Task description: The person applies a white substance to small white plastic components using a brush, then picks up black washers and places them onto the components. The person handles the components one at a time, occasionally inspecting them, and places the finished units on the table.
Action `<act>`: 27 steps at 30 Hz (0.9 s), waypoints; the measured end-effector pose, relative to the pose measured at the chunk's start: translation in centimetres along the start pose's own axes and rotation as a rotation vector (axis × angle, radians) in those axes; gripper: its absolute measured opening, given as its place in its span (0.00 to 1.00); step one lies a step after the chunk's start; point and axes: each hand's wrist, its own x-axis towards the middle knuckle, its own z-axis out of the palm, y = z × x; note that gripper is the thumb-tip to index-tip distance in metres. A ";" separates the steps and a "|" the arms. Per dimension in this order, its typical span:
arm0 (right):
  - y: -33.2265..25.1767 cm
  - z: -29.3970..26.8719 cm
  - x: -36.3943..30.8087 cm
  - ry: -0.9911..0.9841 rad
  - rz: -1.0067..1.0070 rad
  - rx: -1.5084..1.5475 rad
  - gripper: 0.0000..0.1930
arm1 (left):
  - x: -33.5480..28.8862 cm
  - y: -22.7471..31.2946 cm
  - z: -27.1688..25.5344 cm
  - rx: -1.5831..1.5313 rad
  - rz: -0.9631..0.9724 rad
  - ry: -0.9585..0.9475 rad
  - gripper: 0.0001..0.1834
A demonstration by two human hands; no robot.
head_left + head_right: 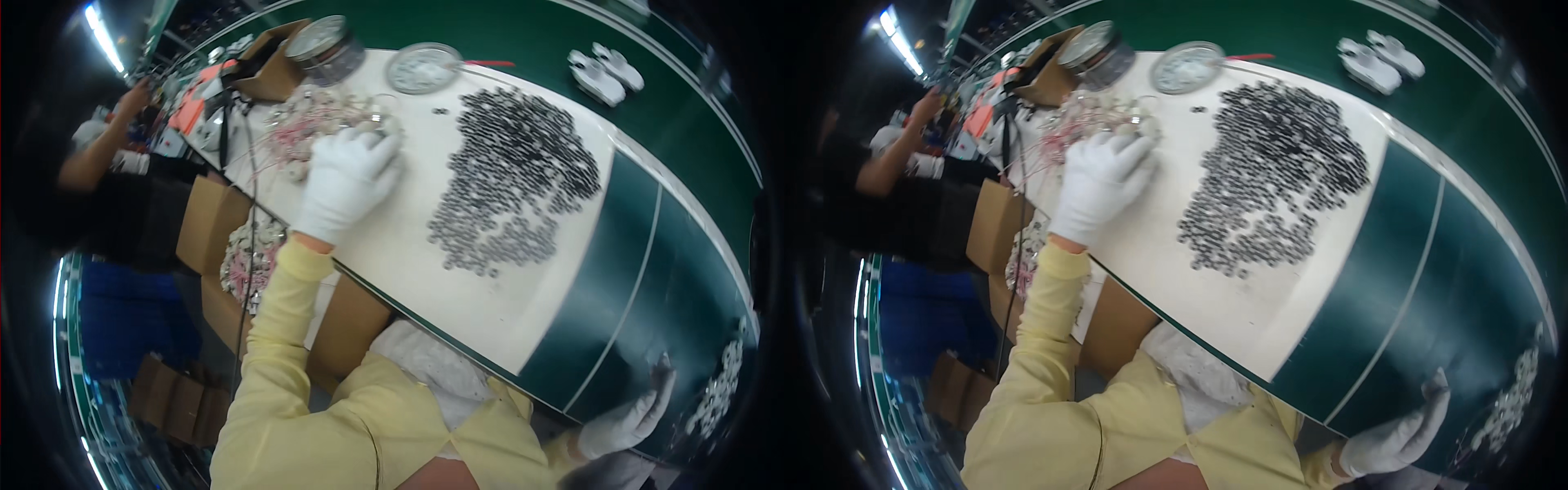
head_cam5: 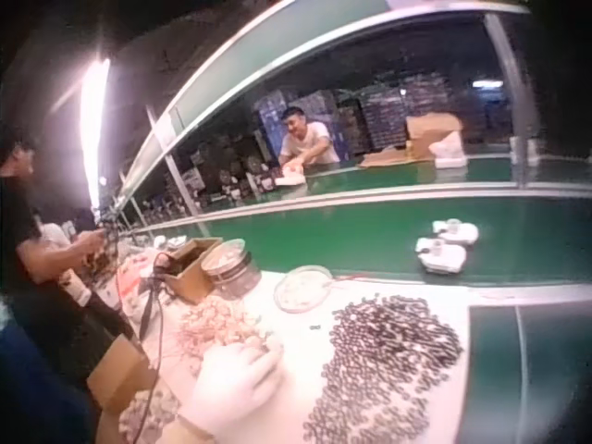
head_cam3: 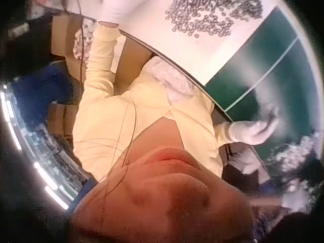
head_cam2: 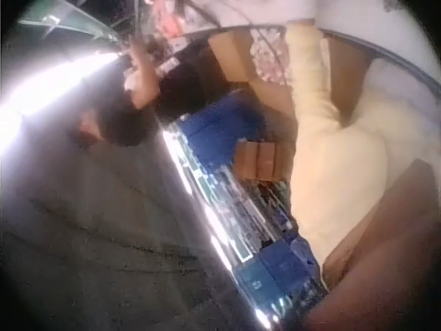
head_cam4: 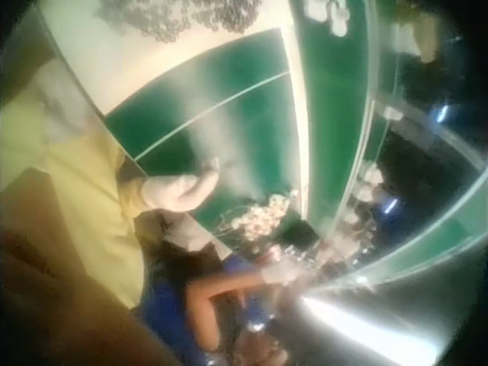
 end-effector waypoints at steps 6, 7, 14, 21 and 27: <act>0.3 -0.8 -0.3 0.113 -0.354 0.132 0.22 | -0.5 1.6 0.3 -0.334 0.094 -0.016 0.12; 0.6 -1.1 -0.4 0.083 -0.370 0.161 0.22 | -1.0 1.7 -0.1 -0.368 0.067 -0.072 0.12; 1.5 -1.6 -1.0 0.073 -0.413 0.071 0.22 | -3.4 1.2 0.6 -0.488 -0.103 -0.057 0.12; 0.7 -0.5 0.8 0.162 -0.652 0.154 0.20 | -2.8 2.2 -1.6 -0.225 0.068 -0.044 0.18; -1.3 1.7 1.4 0.349 -0.680 -0.067 0.20 | -1.9 0.7 -0.9 -0.384 0.049 -0.163 0.22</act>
